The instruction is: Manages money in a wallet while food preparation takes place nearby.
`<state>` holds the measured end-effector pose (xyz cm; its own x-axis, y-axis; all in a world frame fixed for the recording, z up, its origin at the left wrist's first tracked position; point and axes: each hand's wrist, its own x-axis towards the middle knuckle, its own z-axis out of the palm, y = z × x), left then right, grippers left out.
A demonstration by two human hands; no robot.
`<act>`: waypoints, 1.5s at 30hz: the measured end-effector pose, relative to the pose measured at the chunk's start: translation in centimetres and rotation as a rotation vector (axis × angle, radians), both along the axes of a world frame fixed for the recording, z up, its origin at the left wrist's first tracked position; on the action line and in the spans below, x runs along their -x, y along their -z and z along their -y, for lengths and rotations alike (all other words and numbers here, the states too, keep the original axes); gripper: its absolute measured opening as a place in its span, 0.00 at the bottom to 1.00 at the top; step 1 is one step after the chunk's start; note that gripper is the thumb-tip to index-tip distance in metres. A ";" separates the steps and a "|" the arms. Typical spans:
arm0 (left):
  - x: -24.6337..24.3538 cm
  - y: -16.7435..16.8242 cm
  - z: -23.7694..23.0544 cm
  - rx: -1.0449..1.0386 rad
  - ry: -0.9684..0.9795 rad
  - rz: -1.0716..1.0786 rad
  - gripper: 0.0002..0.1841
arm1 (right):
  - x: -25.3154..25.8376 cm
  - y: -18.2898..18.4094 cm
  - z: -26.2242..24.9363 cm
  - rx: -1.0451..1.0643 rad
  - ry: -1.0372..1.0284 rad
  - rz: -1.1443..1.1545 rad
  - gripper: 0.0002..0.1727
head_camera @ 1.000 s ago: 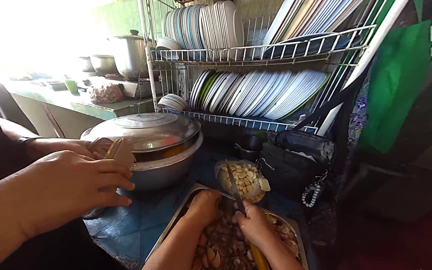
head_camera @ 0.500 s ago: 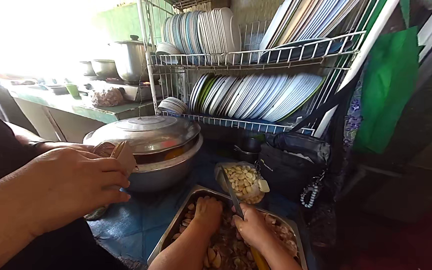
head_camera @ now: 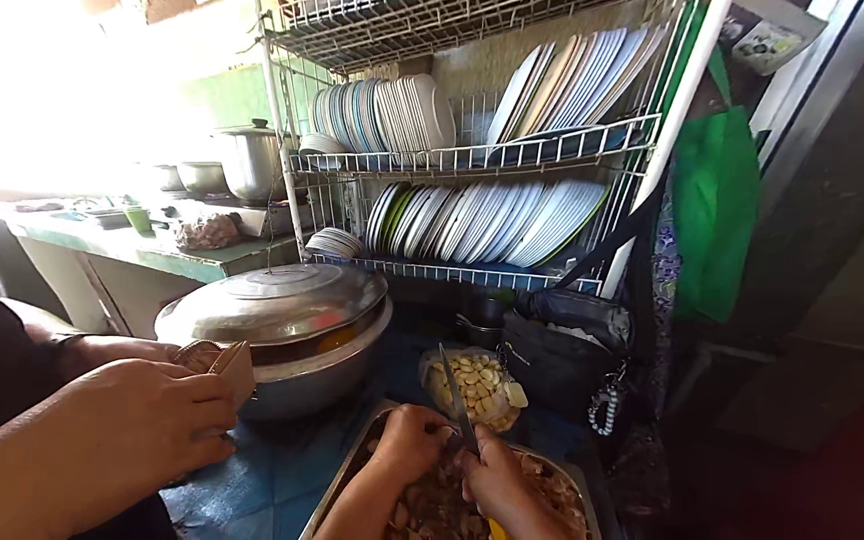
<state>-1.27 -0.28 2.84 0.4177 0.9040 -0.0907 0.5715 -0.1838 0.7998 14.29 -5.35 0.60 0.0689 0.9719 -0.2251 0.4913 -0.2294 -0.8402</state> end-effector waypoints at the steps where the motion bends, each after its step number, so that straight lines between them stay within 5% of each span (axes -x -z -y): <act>1: -0.2 0.5 0.1 0.004 -0.020 0.015 0.13 | 0.0 0.1 0.0 -0.012 -0.001 0.005 0.17; 9: -0.2 3.0 0.2 0.000 -0.030 0.025 0.17 | 0.3 0.0 -0.1 0.031 -0.116 0.134 0.17; 13: 0.1 3.3 0.3 0.017 -0.035 0.228 0.15 | 0.5 0.1 0.0 0.014 -0.068 0.104 0.19; 15: 0.7 -0.3 2.5 0.069 -0.047 0.303 0.14 | 0.4 0.2 0.0 0.000 -0.024 0.072 0.20; 18: 0.7 -14.2 9.4 0.428 -0.281 0.248 0.15 | 0.4 0.3 0.0 -0.019 -0.035 0.052 0.18; 19: 0.7 -14.3 9.4 0.469 -0.312 0.288 0.14 | 0.4 0.5 0.1 -0.037 -0.052 0.052 0.17; 22: 0.5 -0.7 2.7 0.428 -0.202 0.649 0.10 | 0.6 0.5 0.2 -0.068 -0.086 0.058 0.16; 24: -0.1 2.7 0.5 0.504 -0.278 0.728 0.08 | 0.5 0.6 0.2 -0.082 -0.080 0.022 0.16; 33: -0.3 2.4 0.4 0.567 -0.347 0.849 0.07 | 0.8 0.0 0.5 -0.070 -0.072 -0.011 0.13; 45: -0.4 2.1 0.7 0.593 -0.372 0.744 0.05 | 1.0 0.0 0.5 -0.054 -0.120 0.058 0.15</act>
<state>-0.91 -0.97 0.78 0.2529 0.8820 -0.3977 -0.1669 0.4446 0.8800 13.26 -5.86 0.56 -0.0376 0.9845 -0.1711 0.5605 -0.1210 -0.8193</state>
